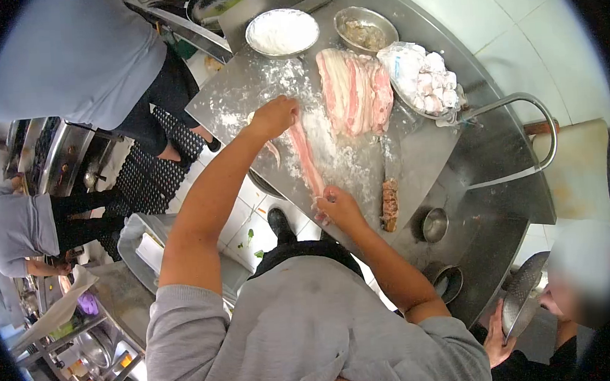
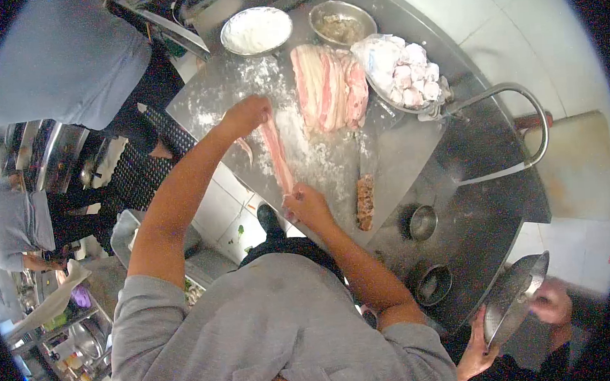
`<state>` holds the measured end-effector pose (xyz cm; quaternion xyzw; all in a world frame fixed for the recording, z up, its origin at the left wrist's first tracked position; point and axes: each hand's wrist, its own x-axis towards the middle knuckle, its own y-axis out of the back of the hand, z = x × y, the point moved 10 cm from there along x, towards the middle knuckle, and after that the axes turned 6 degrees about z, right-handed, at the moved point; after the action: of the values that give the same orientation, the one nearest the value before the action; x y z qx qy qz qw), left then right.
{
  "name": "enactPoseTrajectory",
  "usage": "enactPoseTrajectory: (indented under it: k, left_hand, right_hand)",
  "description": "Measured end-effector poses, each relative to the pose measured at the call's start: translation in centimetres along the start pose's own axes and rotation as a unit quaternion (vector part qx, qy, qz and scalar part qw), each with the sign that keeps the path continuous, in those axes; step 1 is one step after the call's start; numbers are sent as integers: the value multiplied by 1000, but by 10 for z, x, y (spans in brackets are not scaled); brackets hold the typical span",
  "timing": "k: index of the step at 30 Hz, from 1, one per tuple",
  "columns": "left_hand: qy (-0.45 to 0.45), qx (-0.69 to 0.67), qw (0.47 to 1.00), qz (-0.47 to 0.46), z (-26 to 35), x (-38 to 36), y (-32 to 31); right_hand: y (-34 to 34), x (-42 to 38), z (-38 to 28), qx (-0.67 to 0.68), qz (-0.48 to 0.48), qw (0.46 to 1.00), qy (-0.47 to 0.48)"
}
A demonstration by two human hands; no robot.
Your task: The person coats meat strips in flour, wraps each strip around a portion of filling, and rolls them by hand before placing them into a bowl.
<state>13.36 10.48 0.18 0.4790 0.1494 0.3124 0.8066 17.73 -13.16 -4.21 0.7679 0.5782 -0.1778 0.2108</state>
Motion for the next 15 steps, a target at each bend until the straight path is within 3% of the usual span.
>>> enactPoseTrajectory:
  k: [4, 7, 15]
  left_hand:
    - [13, 8, 1000, -3, -7, 1, -5]
    - [21, -4, 1000, -6, -8, 2, -5]
    - [20, -5, 999, 35, -8, -2, -2]
  right_hand:
    - [0, -6, 1, 139, 11, 988, -66]
    - [-1, -6, 4, 163, 4, 984, -67]
    - [-8, -27, 16, 48, -37, 991, -123]
